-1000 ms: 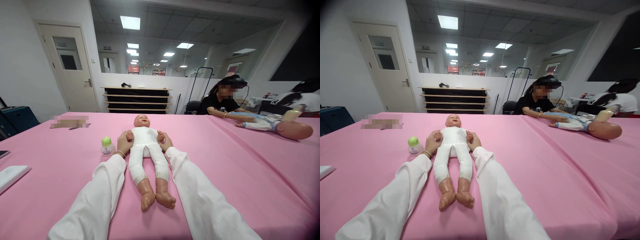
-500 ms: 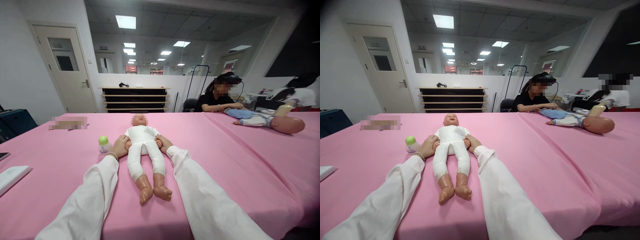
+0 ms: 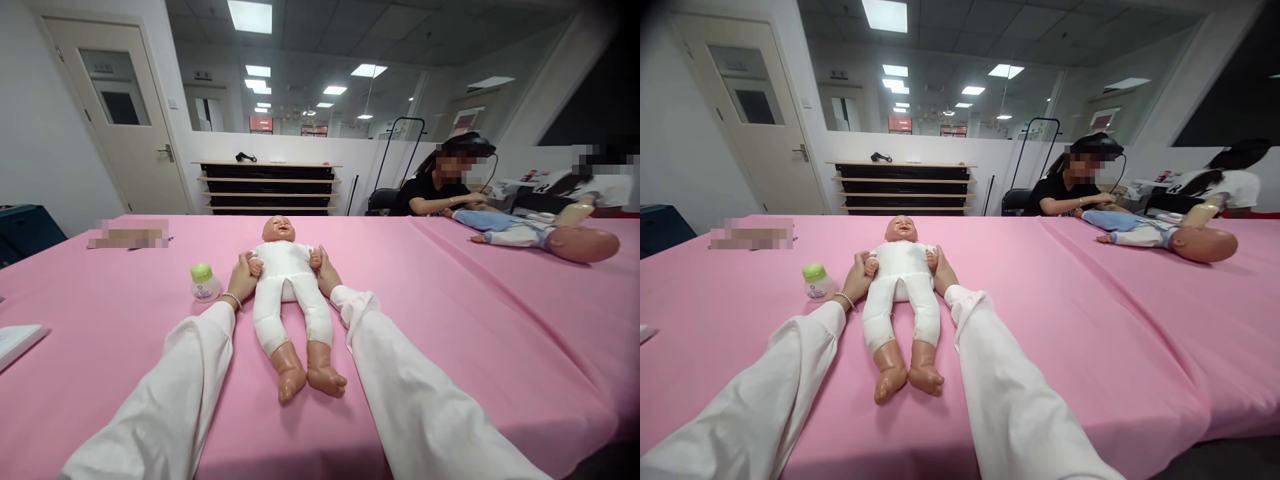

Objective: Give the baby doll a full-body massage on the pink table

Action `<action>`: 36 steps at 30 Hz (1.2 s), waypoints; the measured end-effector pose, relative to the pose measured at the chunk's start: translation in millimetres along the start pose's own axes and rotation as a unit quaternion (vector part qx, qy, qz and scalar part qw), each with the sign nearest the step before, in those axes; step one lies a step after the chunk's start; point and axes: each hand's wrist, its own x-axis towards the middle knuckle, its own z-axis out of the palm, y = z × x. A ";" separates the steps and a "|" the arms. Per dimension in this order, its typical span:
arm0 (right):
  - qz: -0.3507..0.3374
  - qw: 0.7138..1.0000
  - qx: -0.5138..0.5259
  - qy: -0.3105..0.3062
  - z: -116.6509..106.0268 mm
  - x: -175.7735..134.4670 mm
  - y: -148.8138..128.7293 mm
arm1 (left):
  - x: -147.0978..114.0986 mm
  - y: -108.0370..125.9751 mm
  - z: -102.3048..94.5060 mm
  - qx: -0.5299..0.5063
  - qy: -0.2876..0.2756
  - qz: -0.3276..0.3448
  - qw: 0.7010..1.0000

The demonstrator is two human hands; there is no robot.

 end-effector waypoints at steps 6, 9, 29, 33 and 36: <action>0.015 0.998 -0.066 0.017 5.3 18.6 -4.0 | 16.7 -4.8 14.4 -0.031 0.031 -0.035 0.998; 0.001 0.996 -0.081 0.041 8.3 31.3 -1.6 | 26.6 -6.6 21.8 -0.045 0.052 -0.033 0.997; 0.145 0.982 -0.096 0.075 19.2 78.1 41.5 | 85.5 -29.3 45.7 0.051 0.056 -0.175 0.982; 0.160 0.979 -0.077 0.102 20.3 75.2 40.6 | 82.1 -26.1 44.4 0.027 0.058 -0.200 0.978; 0.172 0.974 -0.085 0.119 19.7 73.7 40.6 | 81.0 -25.6 43.0 0.014 0.056 -0.212 0.976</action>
